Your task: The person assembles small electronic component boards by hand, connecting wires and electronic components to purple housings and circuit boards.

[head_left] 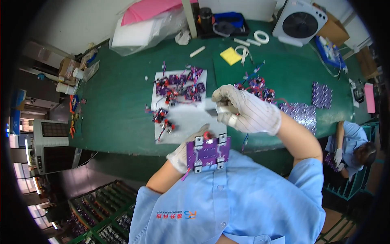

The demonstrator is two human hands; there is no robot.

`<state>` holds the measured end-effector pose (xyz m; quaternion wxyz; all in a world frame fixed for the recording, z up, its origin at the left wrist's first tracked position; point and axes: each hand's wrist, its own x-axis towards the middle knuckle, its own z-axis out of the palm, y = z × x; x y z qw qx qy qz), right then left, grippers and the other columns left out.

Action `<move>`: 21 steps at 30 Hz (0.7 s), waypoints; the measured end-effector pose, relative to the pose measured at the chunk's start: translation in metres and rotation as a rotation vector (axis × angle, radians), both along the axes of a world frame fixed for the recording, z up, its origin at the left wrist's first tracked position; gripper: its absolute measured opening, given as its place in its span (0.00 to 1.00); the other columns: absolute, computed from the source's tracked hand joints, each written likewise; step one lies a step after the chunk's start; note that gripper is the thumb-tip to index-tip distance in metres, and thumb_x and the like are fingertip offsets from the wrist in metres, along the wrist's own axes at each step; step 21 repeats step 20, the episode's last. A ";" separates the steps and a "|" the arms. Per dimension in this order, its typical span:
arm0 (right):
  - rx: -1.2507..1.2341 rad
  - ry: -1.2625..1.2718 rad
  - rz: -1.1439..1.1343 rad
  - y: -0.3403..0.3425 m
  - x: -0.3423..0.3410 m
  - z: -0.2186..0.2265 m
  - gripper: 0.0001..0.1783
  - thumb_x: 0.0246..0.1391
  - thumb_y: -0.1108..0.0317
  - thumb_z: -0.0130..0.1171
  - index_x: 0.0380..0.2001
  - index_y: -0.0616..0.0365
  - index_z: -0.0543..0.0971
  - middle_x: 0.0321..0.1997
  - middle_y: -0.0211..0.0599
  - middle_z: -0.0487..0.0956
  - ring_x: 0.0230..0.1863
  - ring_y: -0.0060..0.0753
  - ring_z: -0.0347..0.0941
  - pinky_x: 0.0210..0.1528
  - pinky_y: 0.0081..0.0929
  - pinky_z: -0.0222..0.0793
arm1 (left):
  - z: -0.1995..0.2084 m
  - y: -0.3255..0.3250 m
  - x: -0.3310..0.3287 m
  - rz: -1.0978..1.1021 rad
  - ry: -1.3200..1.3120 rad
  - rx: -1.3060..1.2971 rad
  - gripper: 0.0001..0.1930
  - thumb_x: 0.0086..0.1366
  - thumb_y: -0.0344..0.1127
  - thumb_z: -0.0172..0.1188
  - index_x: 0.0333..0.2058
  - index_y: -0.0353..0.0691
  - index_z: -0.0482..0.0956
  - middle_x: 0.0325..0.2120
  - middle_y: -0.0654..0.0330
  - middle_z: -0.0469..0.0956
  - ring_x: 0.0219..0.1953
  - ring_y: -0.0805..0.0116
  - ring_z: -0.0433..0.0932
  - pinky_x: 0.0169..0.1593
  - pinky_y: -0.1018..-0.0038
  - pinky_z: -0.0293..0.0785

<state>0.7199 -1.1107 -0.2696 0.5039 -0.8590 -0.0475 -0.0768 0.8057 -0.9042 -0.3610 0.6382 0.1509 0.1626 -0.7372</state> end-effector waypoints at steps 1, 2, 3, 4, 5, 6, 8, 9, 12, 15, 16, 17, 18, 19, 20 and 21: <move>-0.030 -0.008 -0.003 -0.008 0.004 -0.013 0.19 0.49 0.70 0.53 0.44 0.63 0.64 0.33 0.42 0.75 0.31 0.32 0.72 0.36 0.26 0.68 | -0.001 0.001 0.004 0.053 0.096 0.095 0.14 0.66 0.44 0.44 0.34 0.39 0.71 0.27 0.60 0.75 0.33 0.68 0.75 0.42 0.72 0.73; 0.054 0.063 -0.067 -0.017 0.010 -0.030 0.17 0.51 0.71 0.52 0.43 0.64 0.64 0.34 0.42 0.74 0.32 0.29 0.71 0.37 0.25 0.68 | -0.004 0.004 0.008 0.102 0.195 0.195 0.16 0.67 0.47 0.42 0.32 0.40 0.72 0.27 0.60 0.75 0.33 0.68 0.75 0.43 0.70 0.73; 0.144 0.133 -0.128 -0.025 0.017 -0.048 0.14 0.52 0.72 0.52 0.42 0.64 0.65 0.34 0.41 0.73 0.33 0.26 0.69 0.37 0.24 0.67 | -0.009 0.011 0.013 0.162 0.117 0.117 0.17 0.67 0.47 0.42 0.31 0.41 0.72 0.28 0.60 0.75 0.34 0.66 0.75 0.43 0.68 0.73; 0.090 0.094 -0.161 -0.028 0.021 -0.064 0.10 0.54 0.73 0.50 0.39 0.64 0.66 0.31 0.39 0.73 0.31 0.24 0.67 0.36 0.22 0.66 | -0.011 0.018 0.017 0.221 0.037 0.040 0.17 0.67 0.47 0.42 0.30 0.41 0.72 0.28 0.59 0.76 0.34 0.64 0.76 0.44 0.66 0.72; 0.052 0.175 -0.184 -0.028 0.027 -0.076 0.09 0.54 0.72 0.50 0.37 0.64 0.67 0.30 0.39 0.73 0.30 0.24 0.67 0.36 0.22 0.66 | 0.000 0.019 0.020 0.293 0.068 -0.021 0.17 0.67 0.46 0.42 0.28 0.42 0.73 0.30 0.57 0.76 0.37 0.61 0.75 0.44 0.61 0.72; 0.017 0.258 -0.208 -0.028 0.033 -0.088 0.08 0.54 0.71 0.49 0.36 0.64 0.69 0.29 0.39 0.74 0.30 0.25 0.68 0.36 0.23 0.66 | -0.011 0.029 0.028 0.335 0.157 -0.033 0.17 0.66 0.47 0.43 0.31 0.41 0.73 0.34 0.54 0.75 0.39 0.56 0.75 0.47 0.57 0.70; 0.027 0.245 -0.184 -0.031 0.042 -0.141 0.07 0.55 0.70 0.48 0.34 0.64 0.70 0.27 0.39 0.74 0.29 0.27 0.69 0.34 0.24 0.66 | -0.020 0.047 0.036 0.435 -0.247 0.319 0.18 0.64 0.48 0.43 0.36 0.40 0.73 0.38 0.52 0.74 0.42 0.53 0.74 0.49 0.53 0.68; 0.032 0.291 -0.172 -0.032 0.046 -0.164 0.10 0.55 0.67 0.48 0.35 0.62 0.71 0.28 0.44 0.75 0.30 0.37 0.71 0.34 0.29 0.67 | -0.022 0.050 0.044 0.432 -0.241 0.314 0.18 0.64 0.48 0.43 0.36 0.40 0.73 0.38 0.52 0.74 0.42 0.53 0.74 0.49 0.53 0.68; 0.040 0.454 -0.148 -0.029 0.061 -0.197 0.18 0.54 0.61 0.49 0.42 0.65 0.70 0.30 0.54 0.76 0.34 0.51 0.74 0.37 0.35 0.68 | -0.027 0.054 0.062 0.543 -0.273 0.113 0.20 0.62 0.51 0.43 0.46 0.49 0.70 0.48 0.56 0.70 0.50 0.56 0.69 0.48 0.53 0.70; -0.128 0.362 -0.162 -0.035 0.077 -0.218 0.20 0.54 0.62 0.51 0.46 0.63 0.67 0.24 0.44 0.74 0.27 0.38 0.71 0.32 0.28 0.67 | -0.041 0.046 0.082 0.550 -0.456 0.131 0.20 0.62 0.52 0.42 0.45 0.48 0.70 0.46 0.58 0.70 0.50 0.58 0.69 0.47 0.56 0.71; -0.116 0.500 -0.120 -0.042 0.083 -0.219 0.24 0.52 0.60 0.52 0.49 0.63 0.64 0.28 0.52 0.75 0.32 0.45 0.72 0.36 0.32 0.67 | -0.053 0.048 0.092 0.514 -0.395 0.210 0.22 0.62 0.53 0.42 0.45 0.46 0.70 0.46 0.58 0.71 0.50 0.57 0.69 0.49 0.56 0.70; -0.103 0.639 -0.077 -0.050 0.090 -0.217 0.29 0.51 0.57 0.53 0.52 0.63 0.61 0.32 0.59 0.76 0.37 0.52 0.74 0.40 0.36 0.68 | -0.056 0.042 0.099 0.496 -0.370 0.157 0.23 0.62 0.54 0.42 0.46 0.45 0.69 0.46 0.57 0.71 0.50 0.57 0.69 0.50 0.56 0.68; -0.098 0.649 -0.084 -0.059 0.096 -0.220 0.29 0.51 0.57 0.53 0.52 0.63 0.61 0.32 0.59 0.76 0.37 0.52 0.74 0.40 0.36 0.68 | -0.059 0.035 0.106 0.476 -0.343 0.103 0.24 0.61 0.54 0.41 0.47 0.44 0.69 0.45 0.57 0.71 0.50 0.56 0.69 0.52 0.56 0.67; -0.072 0.635 -0.092 -0.068 0.102 -0.225 0.30 0.51 0.58 0.54 0.54 0.60 0.59 0.33 0.57 0.76 0.36 0.49 0.74 0.39 0.36 0.67 | -0.075 0.033 0.116 0.421 -0.306 0.132 0.26 0.60 0.57 0.42 0.50 0.46 0.67 0.46 0.57 0.71 0.50 0.56 0.69 0.54 0.53 0.63; -0.047 0.621 -0.102 -0.078 0.106 -0.232 0.32 0.50 0.59 0.56 0.56 0.57 0.57 0.33 0.54 0.76 0.36 0.46 0.74 0.38 0.35 0.67 | -0.082 0.026 0.126 0.408 -0.298 0.134 0.26 0.60 0.57 0.42 0.50 0.46 0.67 0.46 0.57 0.71 0.50 0.56 0.69 0.54 0.53 0.63; -0.047 0.621 -0.102 -0.078 0.106 -0.232 0.32 0.50 0.59 0.56 0.56 0.57 0.57 0.33 0.54 0.76 0.36 0.46 0.74 0.38 0.35 0.67 | -0.082 0.026 0.126 0.408 -0.298 0.134 0.26 0.60 0.57 0.42 0.50 0.46 0.67 0.46 0.57 0.71 0.50 0.56 0.69 0.54 0.53 0.63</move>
